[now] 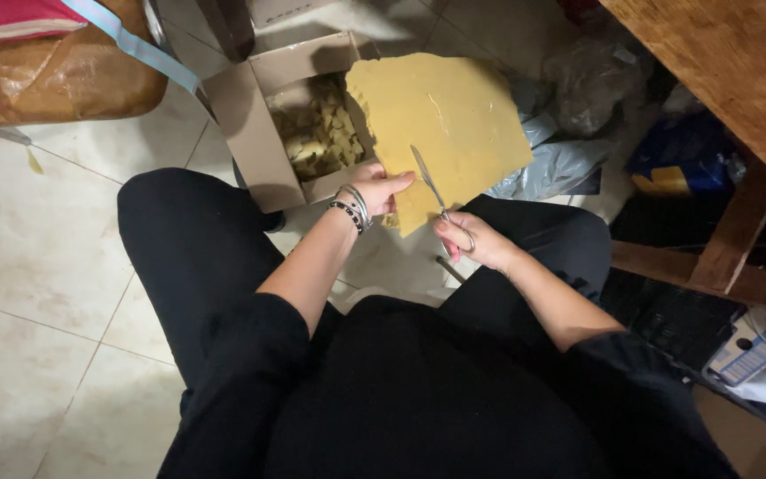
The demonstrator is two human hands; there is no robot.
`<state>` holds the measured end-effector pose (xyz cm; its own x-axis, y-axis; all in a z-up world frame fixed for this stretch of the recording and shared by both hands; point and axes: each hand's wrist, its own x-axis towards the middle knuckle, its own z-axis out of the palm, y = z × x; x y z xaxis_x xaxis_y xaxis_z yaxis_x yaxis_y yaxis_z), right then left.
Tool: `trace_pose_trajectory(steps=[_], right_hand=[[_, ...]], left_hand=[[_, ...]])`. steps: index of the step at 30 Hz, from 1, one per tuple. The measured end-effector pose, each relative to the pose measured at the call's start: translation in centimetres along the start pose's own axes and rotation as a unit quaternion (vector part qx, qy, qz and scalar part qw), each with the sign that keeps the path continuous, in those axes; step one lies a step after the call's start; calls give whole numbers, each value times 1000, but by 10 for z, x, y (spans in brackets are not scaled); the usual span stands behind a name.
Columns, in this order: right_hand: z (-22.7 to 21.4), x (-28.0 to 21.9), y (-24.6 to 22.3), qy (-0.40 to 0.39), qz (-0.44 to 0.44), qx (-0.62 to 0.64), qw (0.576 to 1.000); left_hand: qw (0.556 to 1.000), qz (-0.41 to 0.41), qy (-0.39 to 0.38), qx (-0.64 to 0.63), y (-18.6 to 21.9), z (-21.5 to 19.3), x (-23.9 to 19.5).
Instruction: Cutting a large piece of yellow foam into smaller pieces using scissors and placing them into a cardboard box
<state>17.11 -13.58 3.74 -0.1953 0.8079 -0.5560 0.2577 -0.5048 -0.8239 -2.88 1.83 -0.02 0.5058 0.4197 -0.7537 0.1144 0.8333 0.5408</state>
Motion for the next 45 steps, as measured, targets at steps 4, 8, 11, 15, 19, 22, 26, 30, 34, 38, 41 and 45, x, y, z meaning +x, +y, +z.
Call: trace_pose_trajectory(steps=[4, 8, 11, 15, 19, 22, 26, 30, 34, 38, 41, 45], right_hand=[[-3, -4, -11, 6, 18, -70, 997], [-18, -10, -30, -31, 39, -101, 994], [-29, -11, -72, -66, 82, -79, 991], [-40, 2, -88, -119, 91, -8, 989], [-49, -15, -82, -138, 125, 53, 981], [-58, -9, -65, -147, 107, 46, 982], [-45, 13, -59, -107, 126, 69, 984], [-32, 28, -38, -79, 147, 71, 983], [-23, 32, -11, -28, 121, 43, 991], [-5, 25, -51, 2, 82, 96, 992], [-8, 27, -28, 9, 72, 94, 993], [-13, 29, -15, -13, 76, 68, 995]], left_hand=[[999, 37, 16, 26, 18, -3, -9], [993, 80, 83, 19, -3, -17, 43], [998, 47, 44, -30, -14, -16, 54], [998, 35, 50, -29, -6, -21, 53], [997, 33, 56, -52, -21, -24, 67], [997, -1, 22, -75, -7, -20, 46], [998, -9, -2, -64, 2, -8, 26], [997, -8, -11, -80, -7, -19, 33], [997, -27, -21, -76, -14, -26, 40], [997, -35, -24, -66, -4, -25, 34], [998, -25, -31, -43, 7, -24, 30], [998, 35, 49, -22, 27, -22, 24]])
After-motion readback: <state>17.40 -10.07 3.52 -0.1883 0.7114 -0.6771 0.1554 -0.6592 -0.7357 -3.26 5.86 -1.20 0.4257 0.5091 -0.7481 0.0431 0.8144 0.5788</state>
